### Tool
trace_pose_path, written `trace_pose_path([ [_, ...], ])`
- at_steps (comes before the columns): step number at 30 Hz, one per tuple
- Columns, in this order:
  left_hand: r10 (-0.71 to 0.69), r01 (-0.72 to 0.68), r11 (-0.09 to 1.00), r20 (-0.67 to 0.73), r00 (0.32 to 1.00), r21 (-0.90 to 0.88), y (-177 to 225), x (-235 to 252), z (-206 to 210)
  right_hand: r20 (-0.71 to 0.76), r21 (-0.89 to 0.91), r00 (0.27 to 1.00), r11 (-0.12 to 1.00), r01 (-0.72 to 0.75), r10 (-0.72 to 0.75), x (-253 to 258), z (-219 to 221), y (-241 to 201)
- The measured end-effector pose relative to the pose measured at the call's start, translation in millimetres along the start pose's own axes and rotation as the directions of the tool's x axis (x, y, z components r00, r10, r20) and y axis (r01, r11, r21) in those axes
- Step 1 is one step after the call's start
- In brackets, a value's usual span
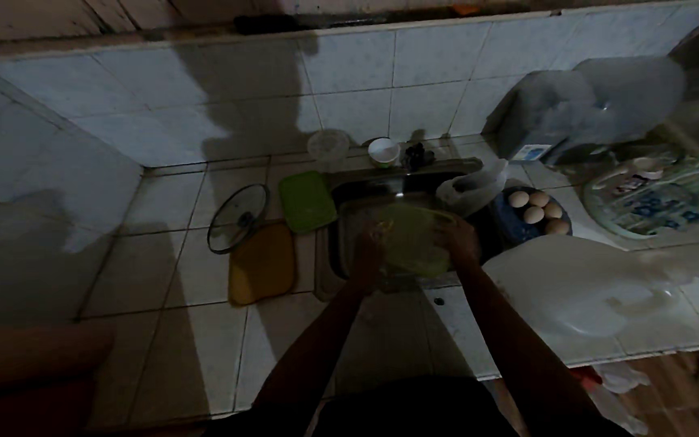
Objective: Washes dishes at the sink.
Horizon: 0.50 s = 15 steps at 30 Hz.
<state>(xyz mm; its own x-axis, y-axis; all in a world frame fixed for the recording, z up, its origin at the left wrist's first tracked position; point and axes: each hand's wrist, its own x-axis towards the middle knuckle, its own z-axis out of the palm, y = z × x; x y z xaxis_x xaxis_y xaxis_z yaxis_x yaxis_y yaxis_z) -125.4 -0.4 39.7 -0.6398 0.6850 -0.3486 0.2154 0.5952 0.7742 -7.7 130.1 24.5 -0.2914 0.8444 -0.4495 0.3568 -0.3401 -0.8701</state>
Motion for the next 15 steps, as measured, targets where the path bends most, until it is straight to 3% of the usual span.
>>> trace_pose_path([
  [2, -0.021, 0.017, 0.994, -0.041, 0.999, -0.104, 0.2, 11.4, 16.7, 0.054, -0.015, 0.998, 1.0, 0.027, -0.026, -9.4, 9.5, 1.2],
  [5, -0.009, 0.012, 0.988, 0.019, 1.0, -0.156, -0.4, 15.0, 45.2, 0.136, -0.11, 0.988, 0.99, 0.089, -0.074, -16.7, 14.2, 7.2],
  [9, 0.013, -0.008, 1.0, 0.161, 0.987, -0.029, -13.2, 2.1, 45.8, -0.04, -0.103, 0.998, 0.994, 0.049, -0.054, -2.5, -0.9, 2.7],
  [15, 0.04, -0.047, 0.997, -0.092, 0.995, -0.069, 1.9, 32.7, 43.6, 0.084, -0.061, 0.99, 0.991, 0.116, -0.11, -26.8, 13.6, 8.1],
])
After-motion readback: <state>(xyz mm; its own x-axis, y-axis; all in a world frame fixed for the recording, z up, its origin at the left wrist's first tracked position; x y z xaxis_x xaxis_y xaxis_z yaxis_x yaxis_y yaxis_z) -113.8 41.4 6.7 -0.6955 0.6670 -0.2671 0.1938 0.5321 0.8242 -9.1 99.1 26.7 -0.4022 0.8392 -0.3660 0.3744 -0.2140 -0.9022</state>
